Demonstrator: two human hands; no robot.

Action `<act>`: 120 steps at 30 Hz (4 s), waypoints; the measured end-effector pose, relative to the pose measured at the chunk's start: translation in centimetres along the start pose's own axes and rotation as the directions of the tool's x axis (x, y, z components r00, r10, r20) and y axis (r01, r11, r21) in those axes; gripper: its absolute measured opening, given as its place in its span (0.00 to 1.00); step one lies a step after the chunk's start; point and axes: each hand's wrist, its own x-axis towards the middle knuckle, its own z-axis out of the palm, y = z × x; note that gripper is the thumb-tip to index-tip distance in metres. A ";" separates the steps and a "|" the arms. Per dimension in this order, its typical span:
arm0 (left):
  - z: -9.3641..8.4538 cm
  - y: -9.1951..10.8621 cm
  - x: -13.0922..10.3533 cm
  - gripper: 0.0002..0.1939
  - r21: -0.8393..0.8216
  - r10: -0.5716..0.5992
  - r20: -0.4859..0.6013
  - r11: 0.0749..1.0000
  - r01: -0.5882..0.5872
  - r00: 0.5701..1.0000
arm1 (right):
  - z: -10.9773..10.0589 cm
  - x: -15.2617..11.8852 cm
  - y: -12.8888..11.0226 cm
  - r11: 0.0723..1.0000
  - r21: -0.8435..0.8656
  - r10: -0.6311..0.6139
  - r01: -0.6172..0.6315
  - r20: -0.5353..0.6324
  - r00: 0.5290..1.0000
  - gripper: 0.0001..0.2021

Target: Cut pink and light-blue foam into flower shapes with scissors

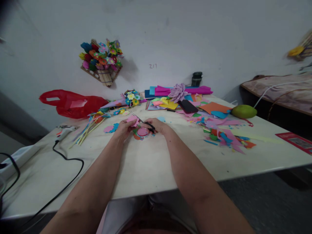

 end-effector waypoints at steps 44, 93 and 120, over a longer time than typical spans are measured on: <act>0.0 0.1 0.0 0.12 -0.033 -0.026 -0.051 0.999 0.024 0.998 | 0.5 0.0 -0.6 0.998 -0.006 0.060 -0.060 -0.050 0.997 0.07; 0.2 0.3 -0.5 0.21 0.082 0.071 0.142 0.993 -0.083 0.987 | 0.0 0.0 0.1 1.000 0.030 -0.007 0.008 -0.033 0.999 0.11; 0.4 0.5 -0.6 0.16 0.091 -0.025 0.152 0.996 0.011 0.988 | 0.0 0.0 -0.1 1.000 -0.015 -0.024 0.024 -0.027 0.999 0.12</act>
